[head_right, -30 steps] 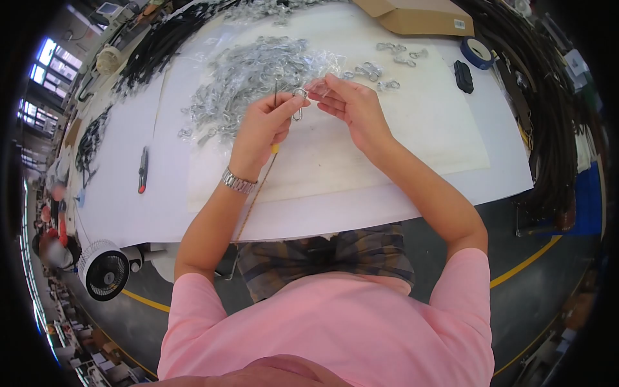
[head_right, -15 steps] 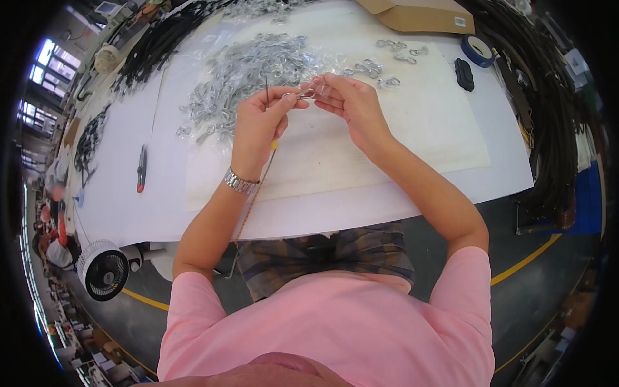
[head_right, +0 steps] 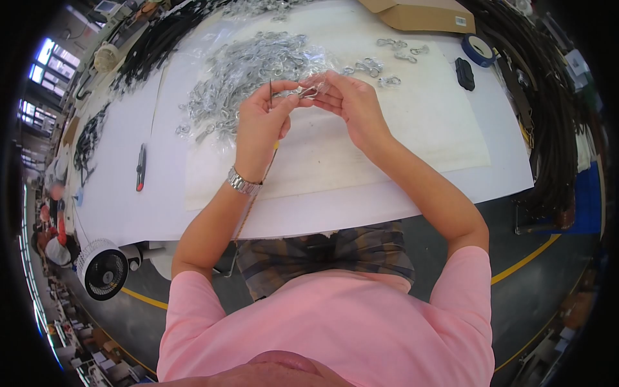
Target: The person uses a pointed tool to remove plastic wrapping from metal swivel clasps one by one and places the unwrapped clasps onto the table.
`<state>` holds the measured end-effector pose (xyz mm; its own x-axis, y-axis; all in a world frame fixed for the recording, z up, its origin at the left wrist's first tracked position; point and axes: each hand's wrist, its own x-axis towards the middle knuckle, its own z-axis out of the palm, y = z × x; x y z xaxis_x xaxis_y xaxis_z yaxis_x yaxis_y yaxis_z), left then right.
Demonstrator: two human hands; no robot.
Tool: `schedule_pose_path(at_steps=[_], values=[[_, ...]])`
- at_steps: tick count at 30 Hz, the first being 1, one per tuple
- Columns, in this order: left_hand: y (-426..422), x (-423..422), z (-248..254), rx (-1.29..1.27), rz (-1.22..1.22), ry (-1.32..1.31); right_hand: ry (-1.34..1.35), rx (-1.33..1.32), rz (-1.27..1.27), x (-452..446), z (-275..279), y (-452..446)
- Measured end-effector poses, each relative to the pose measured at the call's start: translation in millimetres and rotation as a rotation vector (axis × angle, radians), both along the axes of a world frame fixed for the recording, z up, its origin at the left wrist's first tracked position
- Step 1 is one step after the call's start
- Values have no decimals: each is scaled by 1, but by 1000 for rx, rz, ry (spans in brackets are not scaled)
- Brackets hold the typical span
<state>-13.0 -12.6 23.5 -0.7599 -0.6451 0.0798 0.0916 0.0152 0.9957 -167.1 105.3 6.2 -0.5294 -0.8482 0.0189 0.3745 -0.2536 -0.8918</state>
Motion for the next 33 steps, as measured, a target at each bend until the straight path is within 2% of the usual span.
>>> schedule_pose_path(at_steps=[12, 15, 18, 22, 24, 25, 27, 31, 33], values=[[6, -3, -6, 28, 50, 79, -42, -6, 0, 14, -8, -3], [6, -4, -5, -59, -49, -34, 19, -24, 92, 12, -9, -2], [7, -7, -10, -58, -26, 32, -9, -1, 88, 21, -6, -5], [-10, -2, 1, 20, -215, 2, 17, -5, 196, 10, -12, -3], [-26, 3, 11, 132, -336, -11, -28, 23, 77, 15, -1, -3], [-30, 5, 12, 124, -294, -10, -50, 36, 17, 17, 4, -3], [-35, 5, 11, 105, -213, -13, 9, 27, 142, 7, 2, -1], [-30, 2, 4, 95, -252, -42, 34, 93, 345, 5, -5, 0], [-24, -1, 4, 43, -193, -33, 115, 146, 339, 5, -1, 3]])
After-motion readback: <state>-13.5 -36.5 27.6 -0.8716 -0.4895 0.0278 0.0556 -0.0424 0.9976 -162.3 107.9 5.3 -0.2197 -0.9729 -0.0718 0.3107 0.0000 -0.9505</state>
